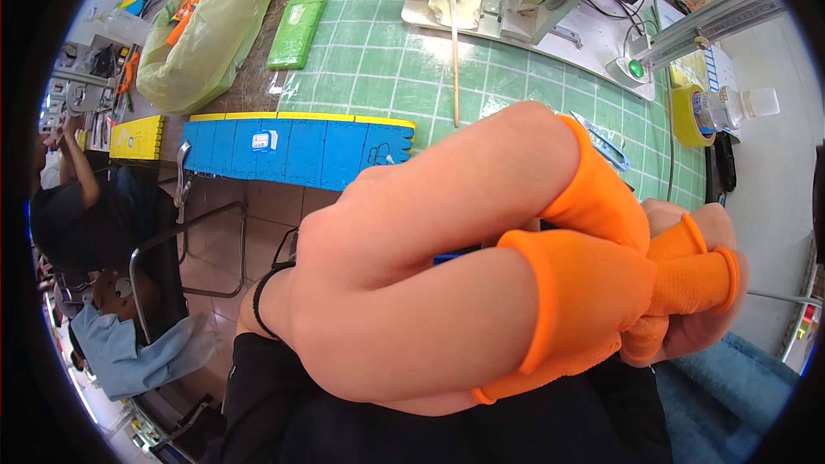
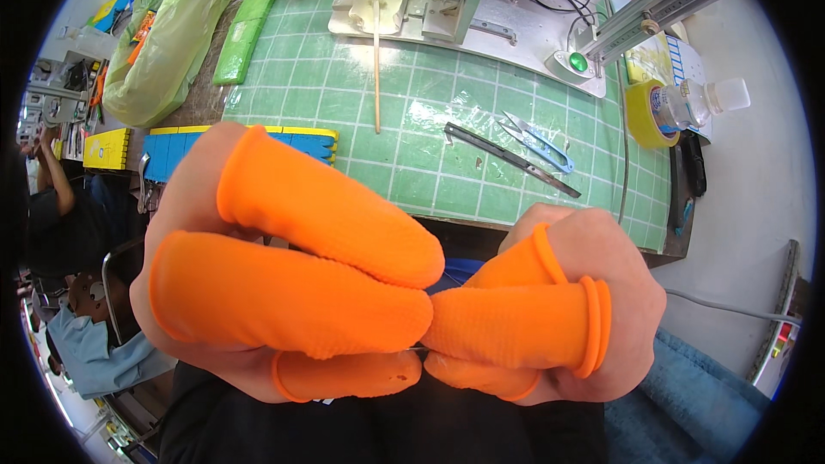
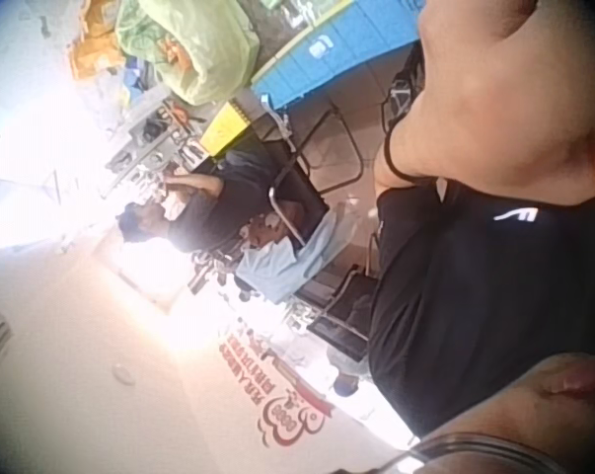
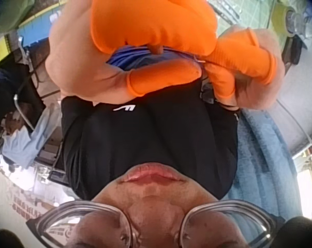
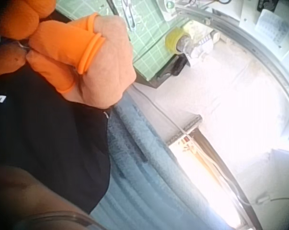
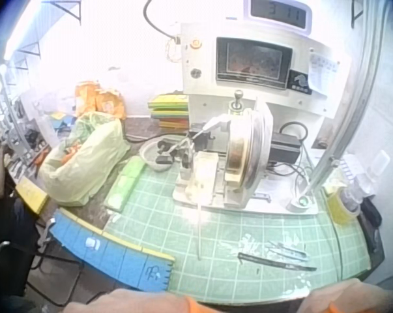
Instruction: Assembling small precision components onto a rotary fixture using tweezers and adhesive.
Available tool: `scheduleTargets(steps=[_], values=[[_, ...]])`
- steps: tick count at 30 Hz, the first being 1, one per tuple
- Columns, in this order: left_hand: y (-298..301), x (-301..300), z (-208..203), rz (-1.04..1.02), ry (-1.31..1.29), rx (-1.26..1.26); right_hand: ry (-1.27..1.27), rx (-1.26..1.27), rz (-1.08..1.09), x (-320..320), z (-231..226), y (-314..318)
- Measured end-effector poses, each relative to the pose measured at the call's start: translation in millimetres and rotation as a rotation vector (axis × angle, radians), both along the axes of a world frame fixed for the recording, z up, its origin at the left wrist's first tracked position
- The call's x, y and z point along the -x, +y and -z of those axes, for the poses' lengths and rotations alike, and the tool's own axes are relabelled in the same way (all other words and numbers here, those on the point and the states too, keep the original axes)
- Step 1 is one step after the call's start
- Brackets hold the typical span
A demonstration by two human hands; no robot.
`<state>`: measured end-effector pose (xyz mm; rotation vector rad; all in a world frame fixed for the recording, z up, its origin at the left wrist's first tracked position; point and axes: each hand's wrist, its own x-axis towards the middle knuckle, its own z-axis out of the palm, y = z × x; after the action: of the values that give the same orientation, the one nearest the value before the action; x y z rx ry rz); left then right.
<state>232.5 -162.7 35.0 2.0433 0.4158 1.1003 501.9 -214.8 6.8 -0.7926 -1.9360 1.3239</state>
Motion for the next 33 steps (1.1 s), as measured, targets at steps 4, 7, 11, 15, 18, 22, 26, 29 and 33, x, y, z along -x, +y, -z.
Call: scheduleTargets(steps=[4,7,11,15,18,22,26,29,33], values=[[-3.8,3.6,2.8,-0.053,-0.003,-0.041,-0.017,0.039,-0.066,1.4,4.0,3.6],[-2.4,0.9,2.6,-0.060,-0.011,-0.074,-0.074,-0.019,-0.030,2.4,-0.3,-0.6],[-0.2,-3.1,-0.2,-0.023,-0.023,-0.069,-0.029,-0.073,0.006,5.9,-12.9,1.1],[0.8,1.3,6.0,-0.026,-0.033,-0.049,-0.041,-0.064,-0.002,10.6,-9.2,9.2],[-4.3,0.0,2.8,-0.001,-0.055,-0.053,0.007,-0.170,0.076,13.8,-17.8,4.0],[1.2,-2.4,12.9,-0.026,-0.103,-0.042,0.029,-0.250,0.180,22.3,-16.5,3.8],[-2.6,-1.3,17.6,-0.037,-0.154,-0.036,-0.019,-0.241,0.195,21.2,-21.3,1.2],[-6.0,-6.5,20.9,-0.065,-0.189,-0.036,-0.007,-0.211,0.192,23.1,-22.2,0.3],[-16.0,0.6,27.1,-0.057,-0.242,-0.023,-0.051,-0.327,0.217,26.0,-22.7,0.9]])
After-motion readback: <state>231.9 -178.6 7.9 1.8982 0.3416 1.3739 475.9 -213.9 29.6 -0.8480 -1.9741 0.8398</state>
